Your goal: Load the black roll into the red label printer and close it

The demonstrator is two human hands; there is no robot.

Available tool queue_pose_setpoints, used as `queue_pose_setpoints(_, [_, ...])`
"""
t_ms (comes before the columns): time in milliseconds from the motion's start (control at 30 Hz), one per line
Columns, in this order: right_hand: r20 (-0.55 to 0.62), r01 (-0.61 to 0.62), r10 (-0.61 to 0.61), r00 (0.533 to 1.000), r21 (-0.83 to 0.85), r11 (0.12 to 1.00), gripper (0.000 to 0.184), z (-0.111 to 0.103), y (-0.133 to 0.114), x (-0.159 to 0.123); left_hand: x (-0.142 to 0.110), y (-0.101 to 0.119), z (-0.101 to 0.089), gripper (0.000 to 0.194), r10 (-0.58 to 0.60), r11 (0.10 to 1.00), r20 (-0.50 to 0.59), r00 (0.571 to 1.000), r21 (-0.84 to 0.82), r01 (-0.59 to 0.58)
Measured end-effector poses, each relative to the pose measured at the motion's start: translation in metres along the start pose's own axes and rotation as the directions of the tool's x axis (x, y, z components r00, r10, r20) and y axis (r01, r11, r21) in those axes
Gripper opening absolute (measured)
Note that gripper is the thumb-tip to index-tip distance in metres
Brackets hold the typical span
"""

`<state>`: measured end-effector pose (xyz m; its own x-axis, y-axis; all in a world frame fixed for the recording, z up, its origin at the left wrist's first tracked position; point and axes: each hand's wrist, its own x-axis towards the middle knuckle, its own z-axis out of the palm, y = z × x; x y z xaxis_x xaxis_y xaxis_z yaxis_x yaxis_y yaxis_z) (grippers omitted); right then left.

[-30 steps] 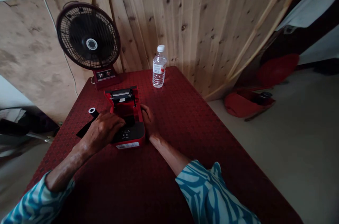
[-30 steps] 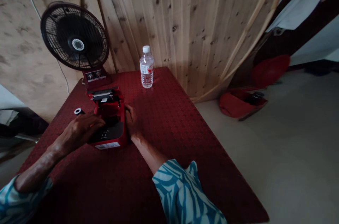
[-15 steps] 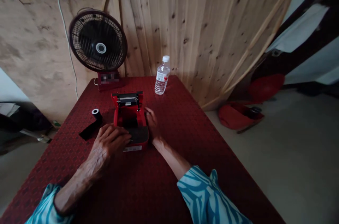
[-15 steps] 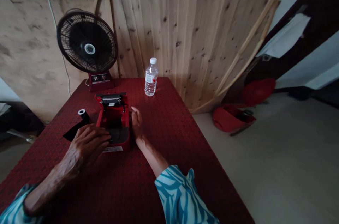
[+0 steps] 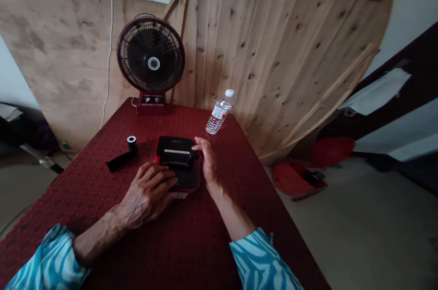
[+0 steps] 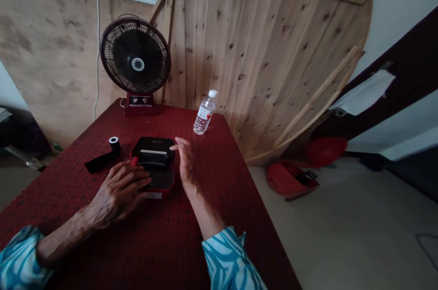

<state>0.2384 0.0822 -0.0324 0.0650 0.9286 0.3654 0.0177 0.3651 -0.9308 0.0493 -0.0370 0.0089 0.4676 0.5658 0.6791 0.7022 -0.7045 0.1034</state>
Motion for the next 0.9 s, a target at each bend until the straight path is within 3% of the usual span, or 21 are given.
queue_pose_setpoints(100, [-0.011,-0.021,0.021,1.000,-0.008,1.000,0.028,-0.003,-0.002,-0.021,-0.001,0.000,0.001,0.022,0.005,1.000,-0.007,1.000,-0.003,-0.005])
queue_pose_setpoints(233, [-0.041,-0.036,0.038,0.998,0.050,0.998,0.022,-0.001,0.005,-0.029,-0.003,-0.008,-0.001,0.024,-0.004,1.000,-0.015,1.000,-0.028,0.003])
queue_pose_setpoints(433, [-0.069,-0.017,0.024,0.997,0.095,0.995,0.023,0.002,0.013,-0.027,-0.011,-0.035,-0.004,0.027,-0.195,0.981,-0.051,0.979,0.007,0.196])
queue_pose_setpoints(900, [-0.078,-0.011,0.017,0.997,0.081,0.997,0.029,0.005,0.011,-0.034,-0.016,-0.044,0.005,0.028,-0.179,0.984,-0.046,0.983,-0.018,0.178])
